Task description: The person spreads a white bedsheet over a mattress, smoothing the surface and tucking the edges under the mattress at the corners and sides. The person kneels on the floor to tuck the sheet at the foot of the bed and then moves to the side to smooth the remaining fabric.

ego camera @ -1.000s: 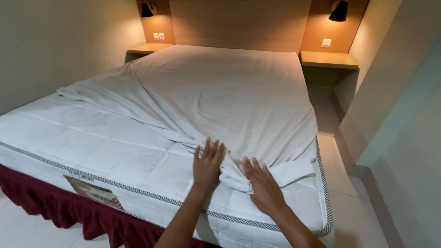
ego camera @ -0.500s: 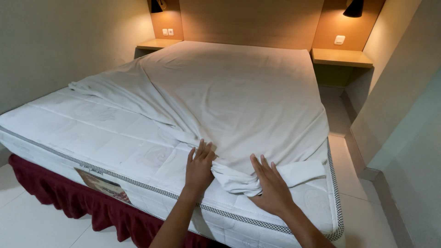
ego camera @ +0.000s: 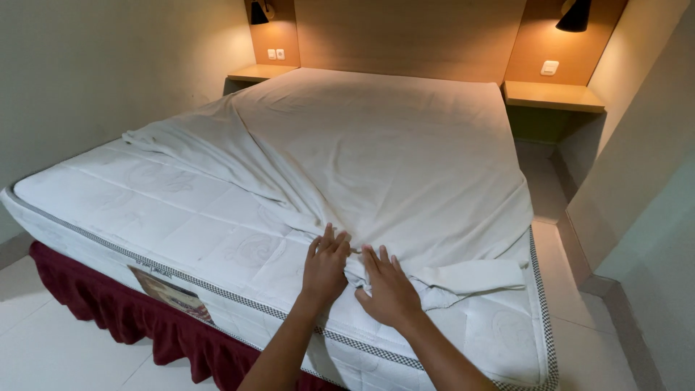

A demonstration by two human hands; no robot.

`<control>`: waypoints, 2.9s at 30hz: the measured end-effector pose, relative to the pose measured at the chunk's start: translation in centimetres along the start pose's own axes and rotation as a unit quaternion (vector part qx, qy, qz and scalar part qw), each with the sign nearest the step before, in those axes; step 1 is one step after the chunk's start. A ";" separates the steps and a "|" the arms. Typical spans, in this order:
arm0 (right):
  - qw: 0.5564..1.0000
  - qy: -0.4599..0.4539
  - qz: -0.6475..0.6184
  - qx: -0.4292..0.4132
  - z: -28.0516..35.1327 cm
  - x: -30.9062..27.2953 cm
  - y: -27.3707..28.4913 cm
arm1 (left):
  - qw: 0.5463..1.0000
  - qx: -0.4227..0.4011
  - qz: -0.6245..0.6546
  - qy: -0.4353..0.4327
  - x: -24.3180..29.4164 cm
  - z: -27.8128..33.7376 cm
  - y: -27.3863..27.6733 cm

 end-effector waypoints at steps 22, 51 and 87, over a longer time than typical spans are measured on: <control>1.000 -0.011 0.019 -0.004 0.9 -0.5 0.8 | 0.985 -0.093 -0.128 0.069 -3.9 0.9 2.0; 0.999 -0.005 -0.003 0.033 0.5 0.6 -0.1 | 0.993 -0.001 -0.091 -0.076 5.6 0.7 1.3; 0.992 -0.003 0.062 0.107 7.6 8.7 5.2 | 0.969 -0.012 0.154 -0.192 15.6 0.0 6.4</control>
Point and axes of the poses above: each hand's wrist, its own z-axis away from the middle knuckle, its own y-axis out of the back of the hand, x = y × z, the point moved 9 cm from there along -z, towards the middle knuckle, and after that the axes turned 13 degrees about -y, right-handed, at the moved point
